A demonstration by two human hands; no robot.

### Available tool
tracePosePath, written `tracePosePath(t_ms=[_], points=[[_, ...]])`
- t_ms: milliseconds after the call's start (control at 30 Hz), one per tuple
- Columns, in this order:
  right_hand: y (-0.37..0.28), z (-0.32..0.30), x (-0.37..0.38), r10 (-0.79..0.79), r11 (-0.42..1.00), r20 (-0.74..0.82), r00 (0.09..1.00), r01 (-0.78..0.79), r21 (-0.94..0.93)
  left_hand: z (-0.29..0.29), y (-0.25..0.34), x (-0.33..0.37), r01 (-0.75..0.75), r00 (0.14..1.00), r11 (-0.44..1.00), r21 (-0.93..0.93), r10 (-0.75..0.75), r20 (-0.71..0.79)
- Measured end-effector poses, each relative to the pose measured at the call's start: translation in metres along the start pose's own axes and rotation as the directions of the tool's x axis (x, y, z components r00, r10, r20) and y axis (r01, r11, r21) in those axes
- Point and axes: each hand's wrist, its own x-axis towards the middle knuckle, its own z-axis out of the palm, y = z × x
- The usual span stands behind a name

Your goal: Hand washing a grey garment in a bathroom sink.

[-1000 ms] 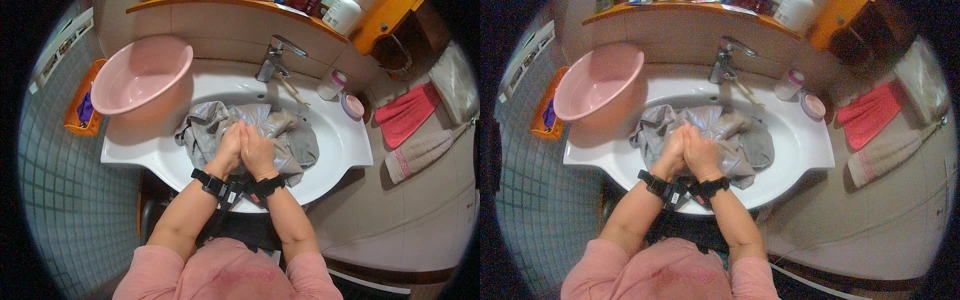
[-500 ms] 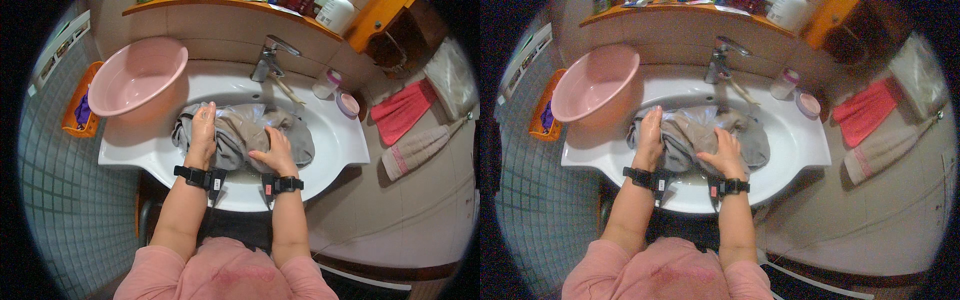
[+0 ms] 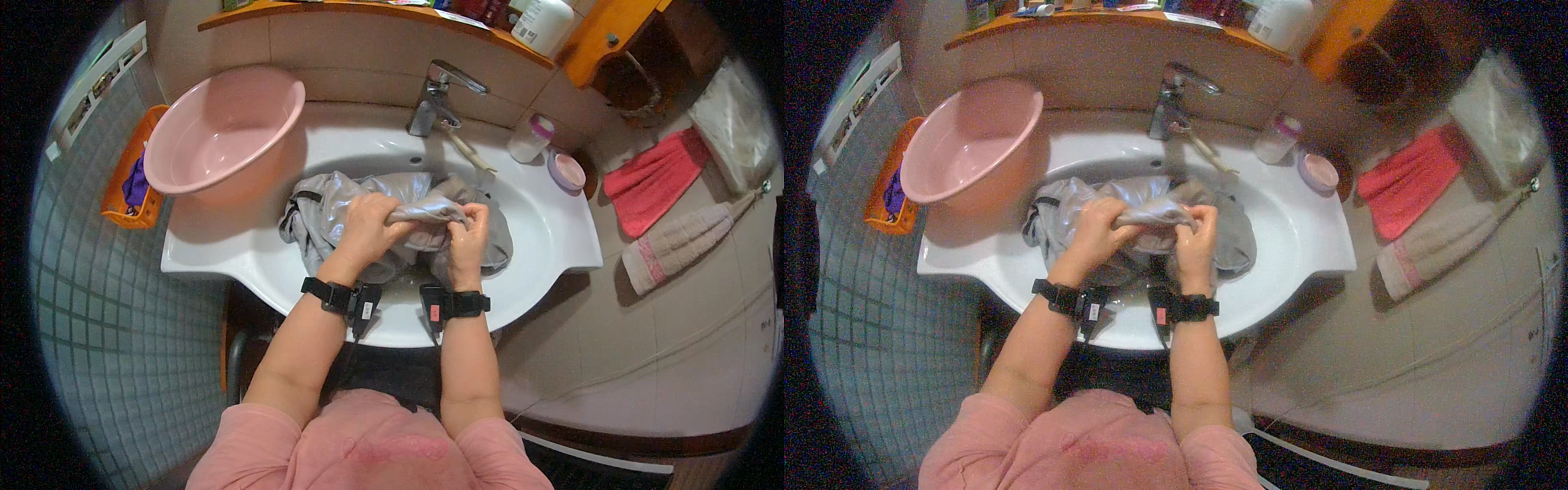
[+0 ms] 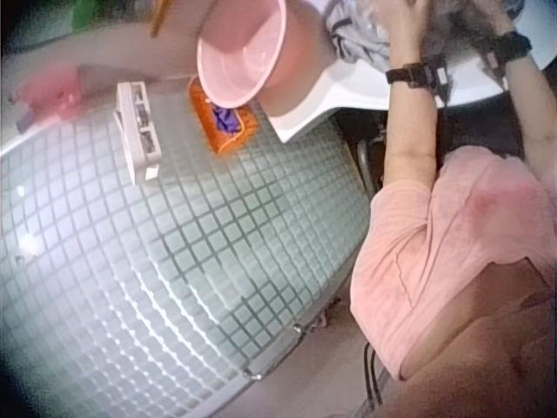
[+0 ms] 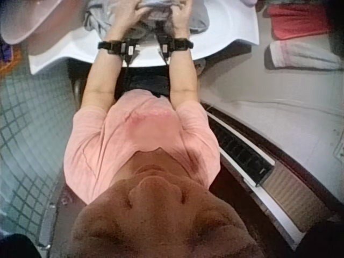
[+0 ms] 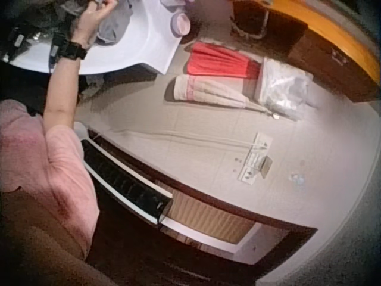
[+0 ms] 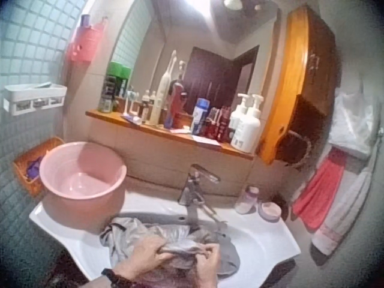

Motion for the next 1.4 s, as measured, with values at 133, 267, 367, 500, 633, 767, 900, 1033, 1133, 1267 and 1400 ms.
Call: tracePosePath(t_ms=[133, 267, 367, 500, 633, 767, 900, 1033, 1133, 1267, 1400], points=[[0.0, 0.018, 0.004, -0.136, 0.95, -0.076, 0.988, 0.108, -0.294, 0.006, 0.006, -0.003, 0.449, 0.888, 0.476, -0.756, -0.334, 0.317], [-0.002, 0.036, -0.004, -0.221, 0.812, 0.083, 0.972, 0.231, -0.535, 0.02, 0.02, -0.007, 0.338, 0.831, 0.201, -0.919, -0.523, 0.19], [-0.01, 0.038, -0.013, -0.239, 0.799, 0.123, 0.963, 0.267, -0.538, 0.014, 0.034, -0.007, 0.222, 0.842, 0.222, -0.949, -0.534, 0.072], [-0.018, 0.049, -0.024, -0.235, 0.834, 0.167, 0.957, 0.287, -0.47, 0.029, 0.005, -0.008, 0.284, 0.856, 0.21, -0.935, -0.496, 0.149], [-0.019, 0.051, -0.022, -0.283, 0.788, 0.264, 0.922, 0.38, -0.485, 0.029, 0.011, -0.001, 0.435, 0.697, -0.034, -0.9, -0.62, 0.36], [-0.013, 0.052, -0.01, -0.125, 0.729, 0.345, 0.93, 0.322, -0.604, 0.033, 0.004, -0.008, 0.443, 0.733, -0.146, -0.885, -0.51, 0.451], [-0.013, 0.054, -0.006, -0.013, 0.708, 0.226, 0.974, 0.168, -0.686, 0.023, 0.015, -0.009, 0.435, 0.791, -0.006, -0.901, -0.475, 0.385], [0.009, 0.05, -0.006, -0.12, 0.866, 0.121, 0.985, 0.163, -0.473, 0.028, 0.015, -0.01, 0.504, 0.763, 0.088, -0.859, -0.512, 0.395], [-0.015, 0.052, -0.019, -0.082, 0.753, 0.204, 0.975, 0.195, -0.628, 0.028, 0.015, -0.008, 0.505, 0.722, 0.072, -0.86, -0.581, 0.375], [-0.016, 0.051, -0.018, -0.2, 0.692, 0.36, 0.911, 0.391, -0.607, 0.036, 0.003, -0.009, 0.457, 0.76, -0.074, -0.886, -0.485, 0.433], [-0.01, 0.053, -0.008, -0.155, 0.633, 0.382, 0.911, 0.389, -0.67, 0.029, 0.004, -0.009, 0.493, 0.746, -0.023, -0.87, -0.504, 0.436]])
